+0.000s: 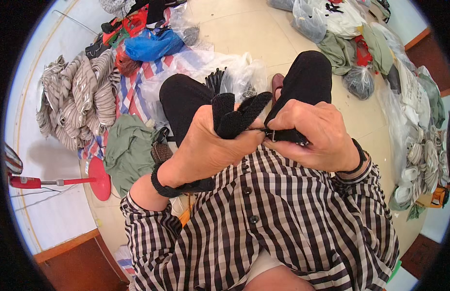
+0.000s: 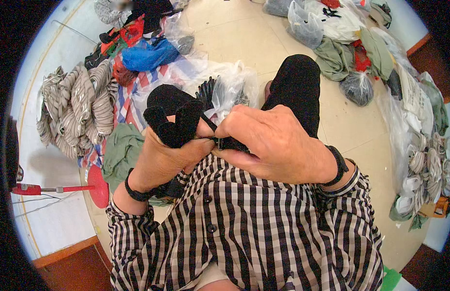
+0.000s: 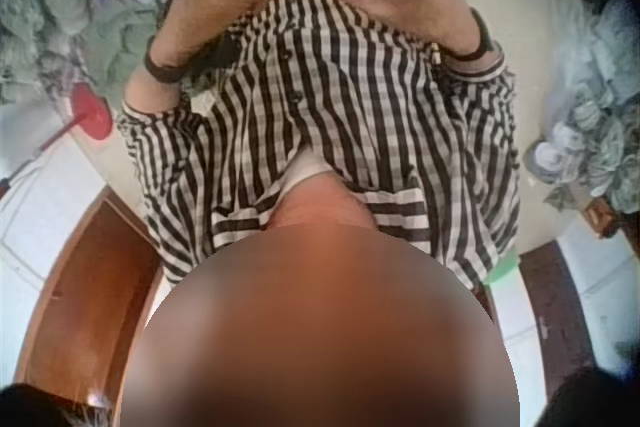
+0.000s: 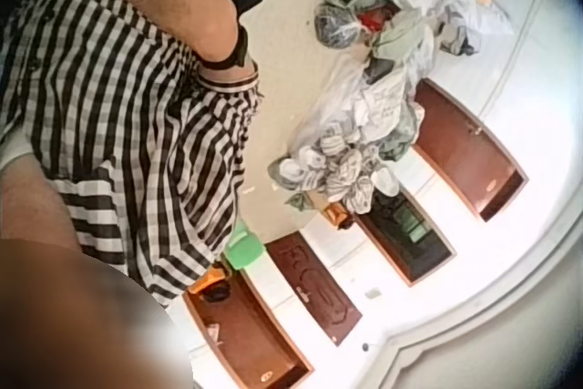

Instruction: Assembling small metal buckles or clips onto black fabric straps or bands.

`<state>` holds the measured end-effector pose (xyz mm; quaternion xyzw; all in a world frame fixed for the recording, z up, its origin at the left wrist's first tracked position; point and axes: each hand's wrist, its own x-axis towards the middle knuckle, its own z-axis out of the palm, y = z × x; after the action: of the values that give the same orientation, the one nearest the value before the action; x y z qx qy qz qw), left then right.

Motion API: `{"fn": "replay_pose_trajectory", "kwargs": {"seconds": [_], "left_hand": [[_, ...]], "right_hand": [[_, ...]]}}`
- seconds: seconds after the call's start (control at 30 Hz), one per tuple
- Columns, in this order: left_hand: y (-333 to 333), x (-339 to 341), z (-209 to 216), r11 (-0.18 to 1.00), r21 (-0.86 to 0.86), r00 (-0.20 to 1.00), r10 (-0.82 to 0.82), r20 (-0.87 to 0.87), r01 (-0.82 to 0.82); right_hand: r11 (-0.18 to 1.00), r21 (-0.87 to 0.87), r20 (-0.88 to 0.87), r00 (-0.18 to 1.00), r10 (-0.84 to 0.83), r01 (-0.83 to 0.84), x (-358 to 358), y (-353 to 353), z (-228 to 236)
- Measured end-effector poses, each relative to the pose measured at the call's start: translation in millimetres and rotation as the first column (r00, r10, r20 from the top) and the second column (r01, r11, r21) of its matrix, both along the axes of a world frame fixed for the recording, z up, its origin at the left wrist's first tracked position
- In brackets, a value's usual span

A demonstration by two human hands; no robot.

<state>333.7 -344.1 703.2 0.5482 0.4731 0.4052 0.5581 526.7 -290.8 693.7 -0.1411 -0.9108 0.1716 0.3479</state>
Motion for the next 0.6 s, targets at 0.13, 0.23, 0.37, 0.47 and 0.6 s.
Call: {"fn": "replay_pose_trajectory", "kwargs": {"seconds": [0.13,0.23,0.37,0.47,0.6], "left_hand": [[-3.8,3.1,-8.3,0.988,0.136,0.992,0.086,-0.088,-0.073],[-6.9,5.4,-7.6,0.992,0.105,0.996,0.074,-0.048,-0.069],[-8.8,-0.4,-29.6,0.955,0.281,0.993,0.113,-0.034,-0.099],[-6.8,-1.5,-28.9,0.953,0.302,0.996,0.045,-0.076,-0.02],[-7.3,-1.7,-19.3,0.995,0.084,0.997,0.053,0.051,-0.057]], "right_hand": [[1.0,0.008,0.017,1.0,0.013,-0.013,-3.8,1.1,1.0],[0.996,-0.054,-0.041,0.997,0.072,-0.074,-4.8,2.8,-0.4],[0.929,-0.302,-0.015,0.976,0.219,-0.213,-4.1,8.9,6.0],[0.934,-0.318,0.015,0.984,0.178,-0.164,-4.5,5.3,1.1],[0.97,-0.231,-0.038,0.997,0.071,-0.078,-3.3,-0.4,-3.5]]}}
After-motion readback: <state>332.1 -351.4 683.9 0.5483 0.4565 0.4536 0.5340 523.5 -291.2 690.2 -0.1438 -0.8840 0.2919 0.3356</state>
